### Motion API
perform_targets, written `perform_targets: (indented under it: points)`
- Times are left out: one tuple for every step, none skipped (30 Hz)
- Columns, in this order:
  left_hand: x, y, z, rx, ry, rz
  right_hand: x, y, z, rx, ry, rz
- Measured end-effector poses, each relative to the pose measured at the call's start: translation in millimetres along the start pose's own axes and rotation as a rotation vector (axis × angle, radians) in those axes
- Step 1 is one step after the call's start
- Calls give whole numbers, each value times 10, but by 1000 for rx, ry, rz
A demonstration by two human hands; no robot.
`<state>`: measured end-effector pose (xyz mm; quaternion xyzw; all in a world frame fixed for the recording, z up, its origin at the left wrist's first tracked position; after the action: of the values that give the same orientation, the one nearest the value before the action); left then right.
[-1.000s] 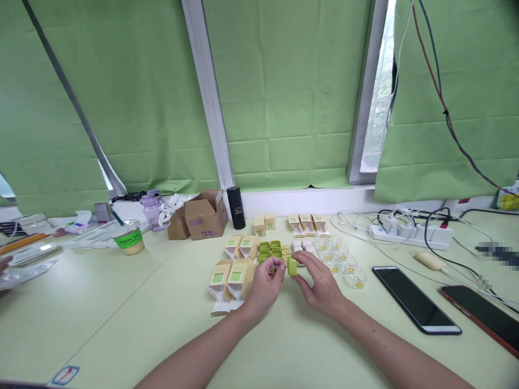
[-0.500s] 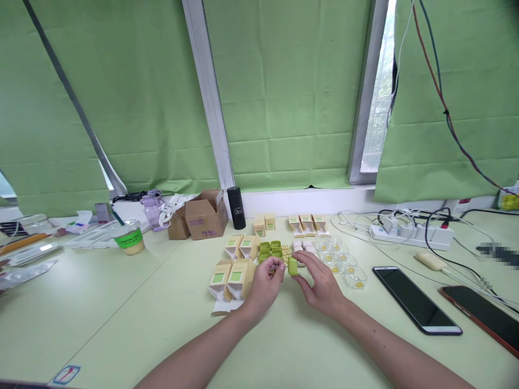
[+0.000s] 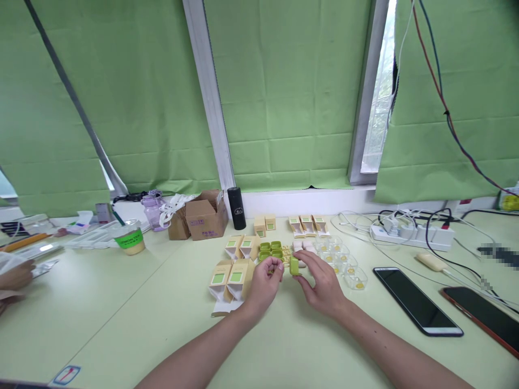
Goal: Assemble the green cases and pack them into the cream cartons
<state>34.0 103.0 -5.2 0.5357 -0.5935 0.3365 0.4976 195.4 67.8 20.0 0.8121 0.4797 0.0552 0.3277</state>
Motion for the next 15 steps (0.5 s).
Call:
perform_targets:
  points:
    - [-2,5,0,3,1,-3,1,3,0,1,-3,1]
    - [-5,9,-1,4,3,-4,3,3,1,1,-6,1]
    - [-10,11,-2,4,6,-4,6,1,2,-1,-10,2]
    - [-17,15,-3,5,10,-2,10,-2,4,-2,-14,5]
    - [-24,22,-4,10,13,1,15,-3,7,0,-18,9]
    - [-31,33,-6,18,17,5,20,-2,9,4,-22,13]
    - [-38,47,-7,28,19,7,25,1,11,9,-26,14]
    - [-41,63,-8,39,20,6,30,5,12,14,-30,13]
    - [-40,79,-9,49,19,4,35,9,11,17,-35,7]
    - [-35,93,-10,57,15,1,40,12,9,17,-41,-2]
    - [-26,105,-9,64,8,-3,42,13,6,13,-47,-14]
    - [-13,114,-7,69,-2,-8,41,14,1,7,-51,-30]
    - [5,120,-2,74,-16,-14,35,15,-3,2,-52,-47]
    - [27,125,7,80,-33,-24,25,18,-8,-2,-50,-64]
    - [54,128,20,87,-54,-42,13,22,-13,-6,-46,-81]
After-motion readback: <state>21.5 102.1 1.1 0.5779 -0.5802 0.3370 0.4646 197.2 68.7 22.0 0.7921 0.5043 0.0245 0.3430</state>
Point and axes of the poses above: each hand's wrist, its own z-axis away from the middle knuckle, its own y-axis out of the back of the hand, x = y × z, the point moved 9 cm from there along -z, towards the middle knuckle, and after that the axes turned 10 degrees about -x, right-handed, at the moved point
